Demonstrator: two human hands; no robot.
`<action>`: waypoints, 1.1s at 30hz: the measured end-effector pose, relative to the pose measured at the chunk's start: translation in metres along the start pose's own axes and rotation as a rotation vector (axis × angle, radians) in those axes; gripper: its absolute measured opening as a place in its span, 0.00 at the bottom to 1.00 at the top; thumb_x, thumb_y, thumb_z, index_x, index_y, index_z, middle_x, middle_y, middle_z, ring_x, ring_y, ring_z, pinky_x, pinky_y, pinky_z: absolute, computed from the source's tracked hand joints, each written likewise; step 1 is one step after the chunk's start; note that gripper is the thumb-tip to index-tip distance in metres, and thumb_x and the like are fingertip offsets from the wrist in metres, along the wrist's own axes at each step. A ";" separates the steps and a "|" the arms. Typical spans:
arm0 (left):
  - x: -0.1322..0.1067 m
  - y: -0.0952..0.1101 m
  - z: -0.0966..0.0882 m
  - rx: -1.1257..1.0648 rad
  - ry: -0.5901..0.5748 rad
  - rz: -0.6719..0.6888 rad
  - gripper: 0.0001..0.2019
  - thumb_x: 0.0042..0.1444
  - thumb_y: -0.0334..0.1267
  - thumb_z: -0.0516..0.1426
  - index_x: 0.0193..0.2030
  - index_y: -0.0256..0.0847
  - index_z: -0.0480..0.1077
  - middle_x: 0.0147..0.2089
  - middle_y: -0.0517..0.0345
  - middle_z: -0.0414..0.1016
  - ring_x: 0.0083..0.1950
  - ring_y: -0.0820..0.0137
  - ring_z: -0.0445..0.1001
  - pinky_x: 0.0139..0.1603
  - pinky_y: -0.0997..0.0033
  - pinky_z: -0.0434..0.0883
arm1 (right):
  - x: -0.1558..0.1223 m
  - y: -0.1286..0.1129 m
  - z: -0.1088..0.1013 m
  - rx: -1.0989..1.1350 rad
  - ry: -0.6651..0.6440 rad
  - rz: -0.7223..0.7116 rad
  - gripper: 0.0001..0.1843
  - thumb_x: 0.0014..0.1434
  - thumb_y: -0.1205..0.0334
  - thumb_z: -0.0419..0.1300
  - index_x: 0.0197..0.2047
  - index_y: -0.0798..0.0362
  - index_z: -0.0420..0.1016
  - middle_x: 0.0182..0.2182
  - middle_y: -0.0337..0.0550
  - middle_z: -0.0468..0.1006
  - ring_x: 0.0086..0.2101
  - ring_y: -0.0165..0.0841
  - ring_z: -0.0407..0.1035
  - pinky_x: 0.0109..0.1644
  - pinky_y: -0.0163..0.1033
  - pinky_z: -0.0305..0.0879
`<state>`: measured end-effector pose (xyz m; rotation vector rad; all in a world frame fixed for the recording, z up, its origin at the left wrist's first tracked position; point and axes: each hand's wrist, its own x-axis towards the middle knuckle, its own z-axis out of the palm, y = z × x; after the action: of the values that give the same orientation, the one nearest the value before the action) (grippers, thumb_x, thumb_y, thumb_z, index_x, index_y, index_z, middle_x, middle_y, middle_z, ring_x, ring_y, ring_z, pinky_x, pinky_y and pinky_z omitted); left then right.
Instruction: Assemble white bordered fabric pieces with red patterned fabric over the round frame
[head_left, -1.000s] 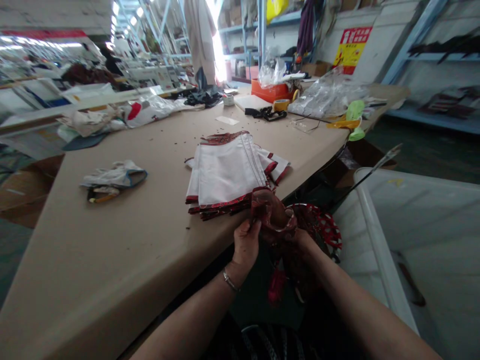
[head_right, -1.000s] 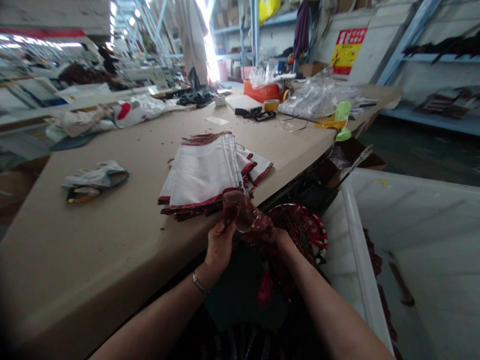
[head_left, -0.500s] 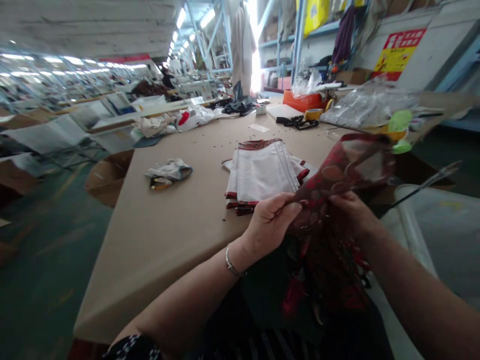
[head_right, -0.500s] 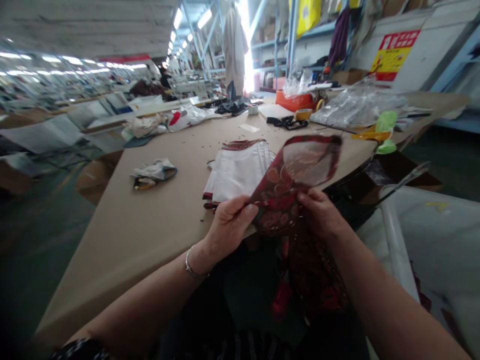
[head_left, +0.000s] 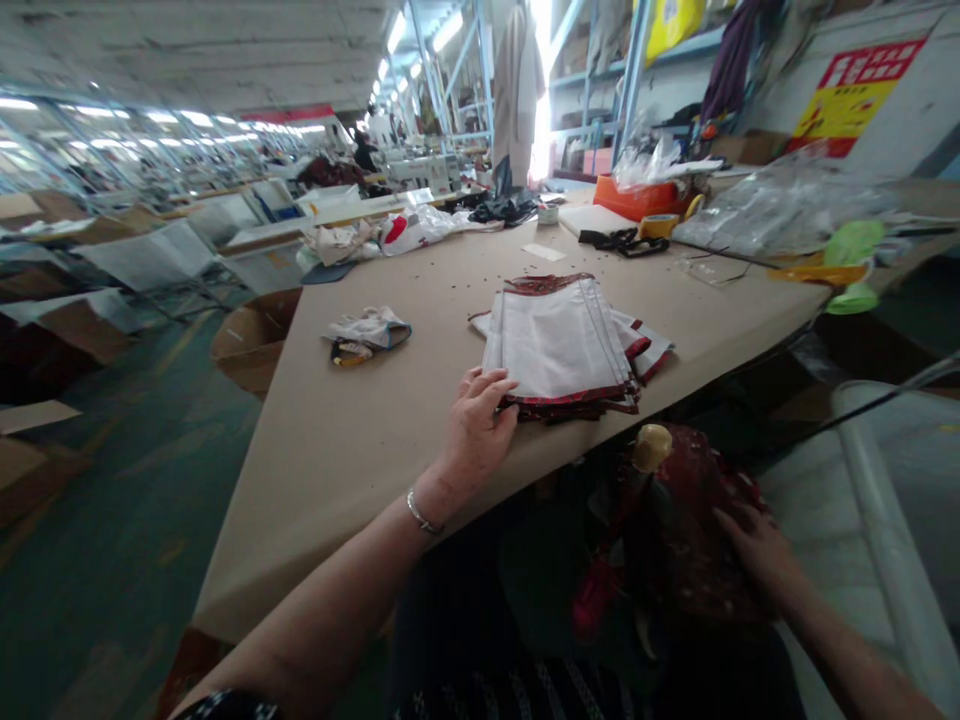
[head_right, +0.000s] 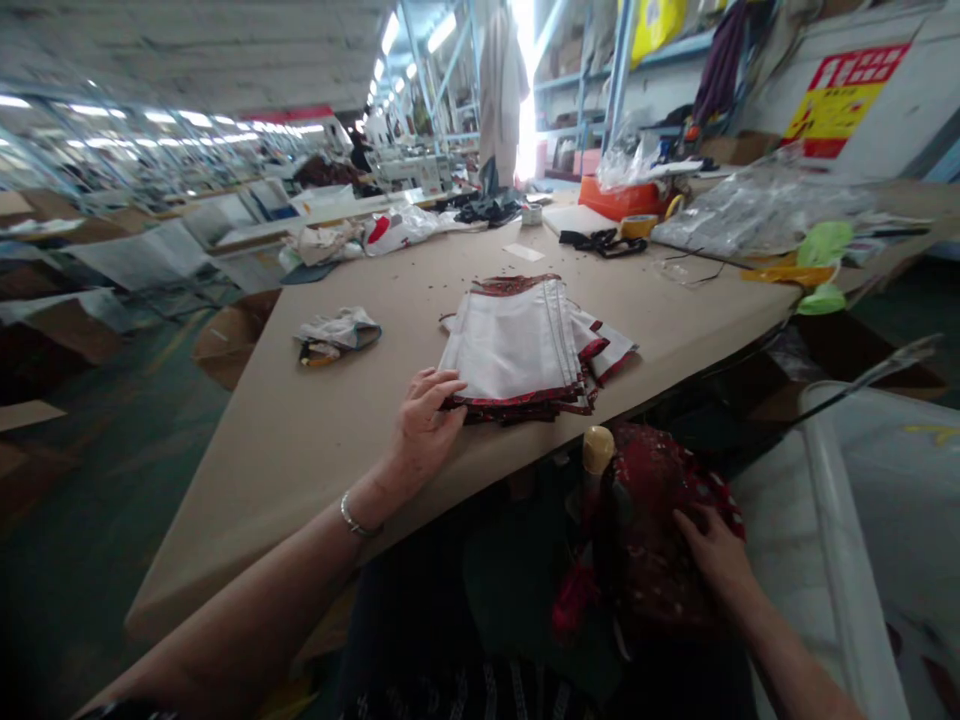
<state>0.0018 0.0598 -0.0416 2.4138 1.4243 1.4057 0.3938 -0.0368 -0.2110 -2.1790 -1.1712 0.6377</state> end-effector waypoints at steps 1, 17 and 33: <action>0.002 0.000 0.003 0.017 -0.004 0.007 0.14 0.52 0.27 0.55 0.44 0.40 0.73 0.49 0.51 0.76 0.53 0.63 0.71 0.63 0.49 0.62 | 0.001 0.003 0.005 -0.007 0.024 0.023 0.31 0.45 0.41 0.57 0.45 0.55 0.73 0.45 0.60 0.77 0.47 0.56 0.71 0.53 0.58 0.65; 0.047 0.032 -0.006 0.014 0.069 0.117 0.08 0.52 0.26 0.53 0.31 0.40 0.72 0.36 0.55 0.76 0.41 0.67 0.73 0.49 0.62 0.69 | -0.029 -0.326 -0.012 -0.536 0.102 -1.056 0.17 0.59 0.71 0.50 0.49 0.59 0.73 0.44 0.57 0.74 0.46 0.46 0.67 0.49 0.48 0.63; -0.035 0.111 0.004 -1.321 -0.073 -1.048 0.12 0.46 0.41 0.65 0.31 0.39 0.67 0.22 0.64 0.70 0.21 0.75 0.68 0.22 0.76 0.69 | -0.112 -0.186 -0.012 0.402 -0.357 -0.562 0.11 0.59 0.60 0.51 0.33 0.53 0.73 0.28 0.43 0.74 0.31 0.36 0.69 0.36 0.40 0.63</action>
<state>0.0758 -0.0287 -0.0228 0.7055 0.8925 1.2091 0.2381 -0.0521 -0.0596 -1.3481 -1.5893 0.9290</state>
